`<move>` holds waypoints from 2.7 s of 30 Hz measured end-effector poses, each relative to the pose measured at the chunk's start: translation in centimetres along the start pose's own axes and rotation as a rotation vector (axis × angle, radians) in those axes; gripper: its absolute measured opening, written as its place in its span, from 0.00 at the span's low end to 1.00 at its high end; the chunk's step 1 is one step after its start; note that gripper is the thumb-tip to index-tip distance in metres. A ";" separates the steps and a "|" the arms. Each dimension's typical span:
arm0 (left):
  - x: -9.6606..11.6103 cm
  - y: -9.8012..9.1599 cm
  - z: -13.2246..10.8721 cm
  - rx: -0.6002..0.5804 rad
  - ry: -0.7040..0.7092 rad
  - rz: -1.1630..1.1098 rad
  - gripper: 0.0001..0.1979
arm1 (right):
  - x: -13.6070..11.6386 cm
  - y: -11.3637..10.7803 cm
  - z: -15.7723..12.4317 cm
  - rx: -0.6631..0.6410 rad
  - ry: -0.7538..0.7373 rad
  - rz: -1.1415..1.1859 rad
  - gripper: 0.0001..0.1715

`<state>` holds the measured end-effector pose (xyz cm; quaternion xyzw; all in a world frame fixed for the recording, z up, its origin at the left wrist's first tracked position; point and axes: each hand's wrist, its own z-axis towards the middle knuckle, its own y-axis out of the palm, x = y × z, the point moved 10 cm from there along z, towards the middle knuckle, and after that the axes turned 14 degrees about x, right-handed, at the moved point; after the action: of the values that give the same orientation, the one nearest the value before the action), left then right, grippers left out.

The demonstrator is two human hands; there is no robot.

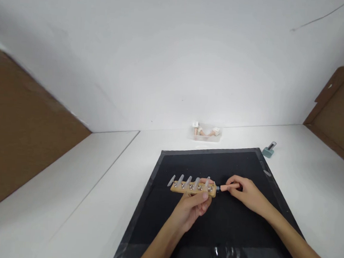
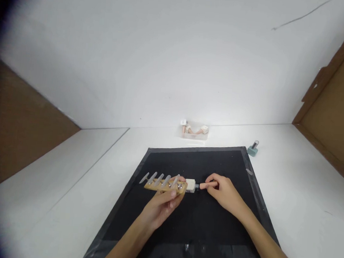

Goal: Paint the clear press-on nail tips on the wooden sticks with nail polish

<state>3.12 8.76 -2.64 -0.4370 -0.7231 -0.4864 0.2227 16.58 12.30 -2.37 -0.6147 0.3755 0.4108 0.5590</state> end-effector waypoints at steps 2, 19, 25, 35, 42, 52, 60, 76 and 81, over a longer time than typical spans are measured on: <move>-0.1 0.0 0.0 -0.008 -0.005 0.006 0.25 | 0.3 0.2 0.1 -0.010 0.016 -0.003 0.05; 0.1 0.0 -0.2 0.017 -0.012 0.014 0.25 | 0.9 -0.4 0.1 -0.005 0.173 0.010 0.10; 0.2 -0.4 -0.2 0.025 -0.020 0.014 0.25 | 0.1 -1.3 -0.1 0.008 0.153 0.010 0.13; 0.0 -0.1 -0.2 0.032 -0.022 0.008 0.24 | 0.5 -0.8 0.1 -0.054 0.084 -0.042 0.05; 0.3 0.2 -0.4 0.027 -0.013 0.008 0.24 | 1.0 -0.3 0.0 -0.079 0.050 -0.097 0.04; 0.4 0.3 -0.4 0.018 0.003 0.009 0.22 | -1.3 0.2 -1.2 -0.061 -0.081 -0.249 0.07; 0.2 0.2 -0.3 0.022 0.003 0.010 0.22 | -1.3 0.3 -1.2 -0.121 -0.114 -0.313 0.12; -0.2 0.0 -0.3 0.023 -0.011 0.037 0.22 | -0.4 0.8 -1.2 -0.136 -0.200 -0.414 0.10; 0.0 0.0 -0.3 0.022 -0.004 0.033 0.22 | -0.1 0.8 -1.1 -0.129 -0.196 -0.413 0.11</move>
<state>3.11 8.49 -2.56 -0.4473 -0.7215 -0.4739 0.2341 15.91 11.13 -2.51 -0.6698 0.1589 0.3687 0.6246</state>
